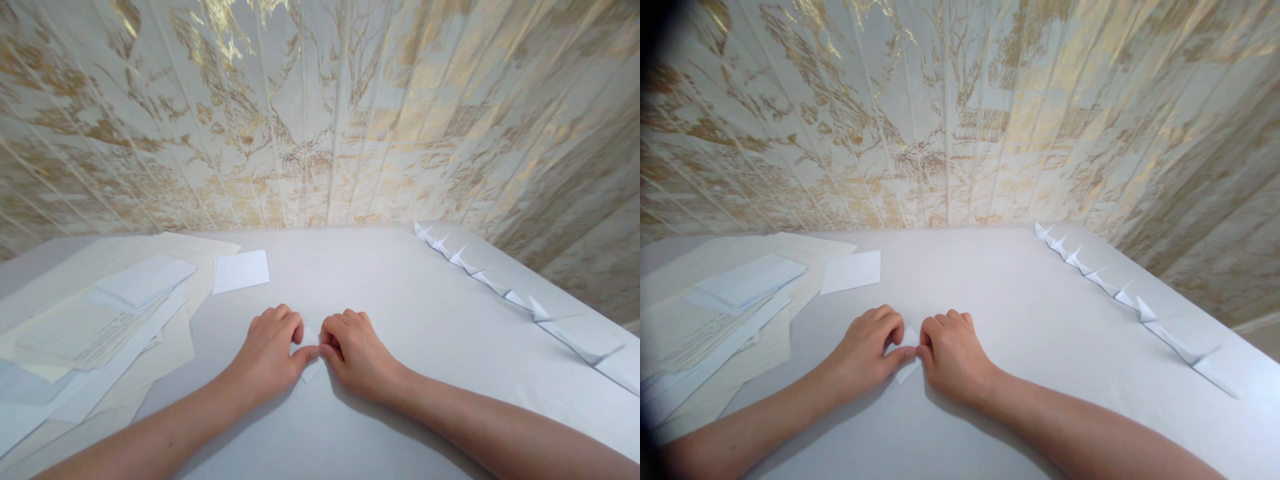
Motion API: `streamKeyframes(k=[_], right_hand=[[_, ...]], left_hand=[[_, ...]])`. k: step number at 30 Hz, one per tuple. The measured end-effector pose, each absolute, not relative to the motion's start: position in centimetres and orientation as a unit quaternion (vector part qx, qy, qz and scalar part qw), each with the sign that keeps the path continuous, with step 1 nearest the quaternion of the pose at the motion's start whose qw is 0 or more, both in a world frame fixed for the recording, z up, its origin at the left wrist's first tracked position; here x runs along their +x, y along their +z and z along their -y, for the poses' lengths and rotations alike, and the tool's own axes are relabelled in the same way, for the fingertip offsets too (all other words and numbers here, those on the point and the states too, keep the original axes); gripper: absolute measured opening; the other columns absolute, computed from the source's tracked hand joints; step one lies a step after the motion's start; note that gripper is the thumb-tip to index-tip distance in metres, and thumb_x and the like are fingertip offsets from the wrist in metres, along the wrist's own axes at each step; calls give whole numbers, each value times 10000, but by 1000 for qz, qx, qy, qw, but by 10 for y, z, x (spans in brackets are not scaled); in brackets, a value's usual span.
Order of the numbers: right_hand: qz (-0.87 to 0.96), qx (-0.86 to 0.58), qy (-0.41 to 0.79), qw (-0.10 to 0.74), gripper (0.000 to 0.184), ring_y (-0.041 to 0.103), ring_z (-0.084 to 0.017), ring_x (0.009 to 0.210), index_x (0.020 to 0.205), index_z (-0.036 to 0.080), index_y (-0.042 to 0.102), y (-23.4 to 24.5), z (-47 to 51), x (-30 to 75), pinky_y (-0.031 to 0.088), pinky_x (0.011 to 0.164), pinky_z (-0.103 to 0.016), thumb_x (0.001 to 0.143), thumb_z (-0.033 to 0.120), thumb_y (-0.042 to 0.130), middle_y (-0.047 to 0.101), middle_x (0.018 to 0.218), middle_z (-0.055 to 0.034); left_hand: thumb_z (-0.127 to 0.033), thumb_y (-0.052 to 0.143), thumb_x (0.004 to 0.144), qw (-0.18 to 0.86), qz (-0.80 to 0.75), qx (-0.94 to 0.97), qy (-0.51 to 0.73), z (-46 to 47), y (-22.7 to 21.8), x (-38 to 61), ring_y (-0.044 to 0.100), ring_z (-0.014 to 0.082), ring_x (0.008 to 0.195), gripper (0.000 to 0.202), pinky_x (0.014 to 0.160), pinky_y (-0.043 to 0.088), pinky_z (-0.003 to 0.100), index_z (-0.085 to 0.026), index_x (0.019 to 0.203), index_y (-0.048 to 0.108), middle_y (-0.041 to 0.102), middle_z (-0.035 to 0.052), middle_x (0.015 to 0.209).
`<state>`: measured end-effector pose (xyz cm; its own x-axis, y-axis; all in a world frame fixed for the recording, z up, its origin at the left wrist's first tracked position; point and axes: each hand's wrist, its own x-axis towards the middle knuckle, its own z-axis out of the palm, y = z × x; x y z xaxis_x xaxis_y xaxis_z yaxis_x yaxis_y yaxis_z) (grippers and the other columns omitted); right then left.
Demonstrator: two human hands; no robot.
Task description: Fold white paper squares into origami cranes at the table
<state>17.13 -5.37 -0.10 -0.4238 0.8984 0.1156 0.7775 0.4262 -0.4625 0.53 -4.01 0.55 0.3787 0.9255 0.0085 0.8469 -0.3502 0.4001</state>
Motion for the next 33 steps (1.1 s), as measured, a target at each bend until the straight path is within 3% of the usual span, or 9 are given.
streamKeyframes(k=[4,13,17,18,21,27,33], right_hand=[[827,-505,166,182,76,447,-145,709,707,164,507,-2,53,172,260,662,-277,748,114,547,548,681,-2],[820,-505,193,189,59,471,-171,762,755,170,533,-1,52,173,309,724,-317,738,117,552,574,736,-18],[864,-397,219,217,451,418,-225,1067,1081,202,492,0,41,179,312,874,-380,665,27,514,530,1146,-75],[877,-361,232,217,511,416,-219,1088,1127,204,464,1,38,181,303,903,-387,654,13,495,528,1166,-70],[892,-322,245,200,503,450,-211,1071,1127,201,483,2,33,184,303,927,-396,658,19,488,564,1122,-59],[868,-335,264,256,187,562,-170,820,913,161,614,0,34,183,394,817,-329,762,106,517,647,843,-51],[885,-310,205,280,265,561,-162,777,911,145,617,-7,39,183,410,750,-282,784,22,419,657,788,-68]], left_hand=[[-387,564,733,137,-552,815,112,47,0,9,474,214,806,228,703,342,343,-188,752,456,513,32,825],[-186,542,692,205,-525,824,58,42,11,-2,468,202,858,179,736,338,323,-198,823,420,526,28,902],[-183,558,651,230,-515,825,33,37,18,-3,475,210,896,222,767,348,328,-200,833,431,538,28,937],[-192,568,641,232,-517,823,31,36,20,-3,477,215,901,234,768,349,332,-199,835,436,543,29,939],[-210,578,625,213,-531,819,34,35,23,-4,478,225,901,265,768,341,347,-198,857,451,556,28,932],[-126,506,658,133,-530,834,77,39,27,-9,446,229,962,269,787,307,359,-214,911,478,549,33,995],[-140,519,720,84,-515,848,94,36,24,-7,478,220,872,80,755,315,357,-197,768,548,581,30,849]])
